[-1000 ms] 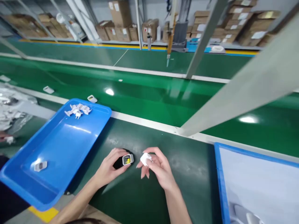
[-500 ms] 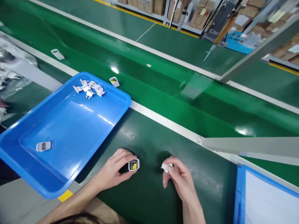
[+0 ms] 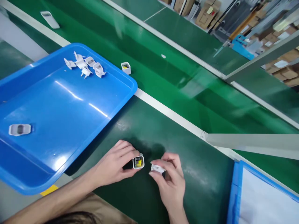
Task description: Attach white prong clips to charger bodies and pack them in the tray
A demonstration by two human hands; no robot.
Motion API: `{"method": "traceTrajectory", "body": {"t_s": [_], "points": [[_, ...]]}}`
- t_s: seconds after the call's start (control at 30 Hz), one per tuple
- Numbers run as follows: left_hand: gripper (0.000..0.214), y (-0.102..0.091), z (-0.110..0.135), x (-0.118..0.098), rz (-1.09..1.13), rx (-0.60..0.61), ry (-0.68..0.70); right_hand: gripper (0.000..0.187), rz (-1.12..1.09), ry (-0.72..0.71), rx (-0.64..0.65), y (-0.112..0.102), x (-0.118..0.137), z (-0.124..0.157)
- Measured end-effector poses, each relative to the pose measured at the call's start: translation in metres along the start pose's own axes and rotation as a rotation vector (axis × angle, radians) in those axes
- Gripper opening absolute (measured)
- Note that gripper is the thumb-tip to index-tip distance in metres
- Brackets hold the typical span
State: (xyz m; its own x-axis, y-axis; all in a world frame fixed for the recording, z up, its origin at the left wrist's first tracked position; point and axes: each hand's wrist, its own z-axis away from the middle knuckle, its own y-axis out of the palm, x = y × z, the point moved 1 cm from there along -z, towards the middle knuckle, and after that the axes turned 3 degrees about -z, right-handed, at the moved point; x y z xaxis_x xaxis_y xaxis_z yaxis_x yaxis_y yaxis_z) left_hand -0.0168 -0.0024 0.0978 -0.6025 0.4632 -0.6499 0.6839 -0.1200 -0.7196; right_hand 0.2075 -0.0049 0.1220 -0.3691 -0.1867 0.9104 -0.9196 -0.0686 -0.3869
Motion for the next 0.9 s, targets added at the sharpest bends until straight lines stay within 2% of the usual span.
{"method": "traceTrajectory", "body": {"t_s": [0.07, 0.27, 0.4, 0.57, 0.73, 0.9], "points": [[0.020, 0.003, 0.000, -0.001, -0.018, 0.000, 0.016, 0.005, 0.119, -0.051, 0.008, 0.009, 0.006, 0.004], [0.030, 0.006, 0.002, -0.002, -0.014, 0.065, 0.011, 0.016, 0.154, -0.234, 0.055, 0.027, 0.009, 0.006], [0.019, 0.006, 0.003, -0.001, 0.017, 0.082, 0.013, 0.008, 0.333, -0.322, 0.024, 0.033, 0.013, 0.005], [0.025, 0.006, 0.003, 0.000, 0.039, 0.071, 0.008, 0.017, 0.325, -0.337, 0.110, 0.033, 0.017, 0.005], [0.024, 0.006, 0.003, 0.000, 0.043, 0.050, 0.009, 0.020, 0.326, -0.364, 0.096, 0.032, 0.017, 0.007], [0.026, 0.005, 0.001, -0.002, 0.017, 0.039, 0.020, 0.014, 0.368, -0.339, 0.161, 0.031, 0.015, 0.005]]}}
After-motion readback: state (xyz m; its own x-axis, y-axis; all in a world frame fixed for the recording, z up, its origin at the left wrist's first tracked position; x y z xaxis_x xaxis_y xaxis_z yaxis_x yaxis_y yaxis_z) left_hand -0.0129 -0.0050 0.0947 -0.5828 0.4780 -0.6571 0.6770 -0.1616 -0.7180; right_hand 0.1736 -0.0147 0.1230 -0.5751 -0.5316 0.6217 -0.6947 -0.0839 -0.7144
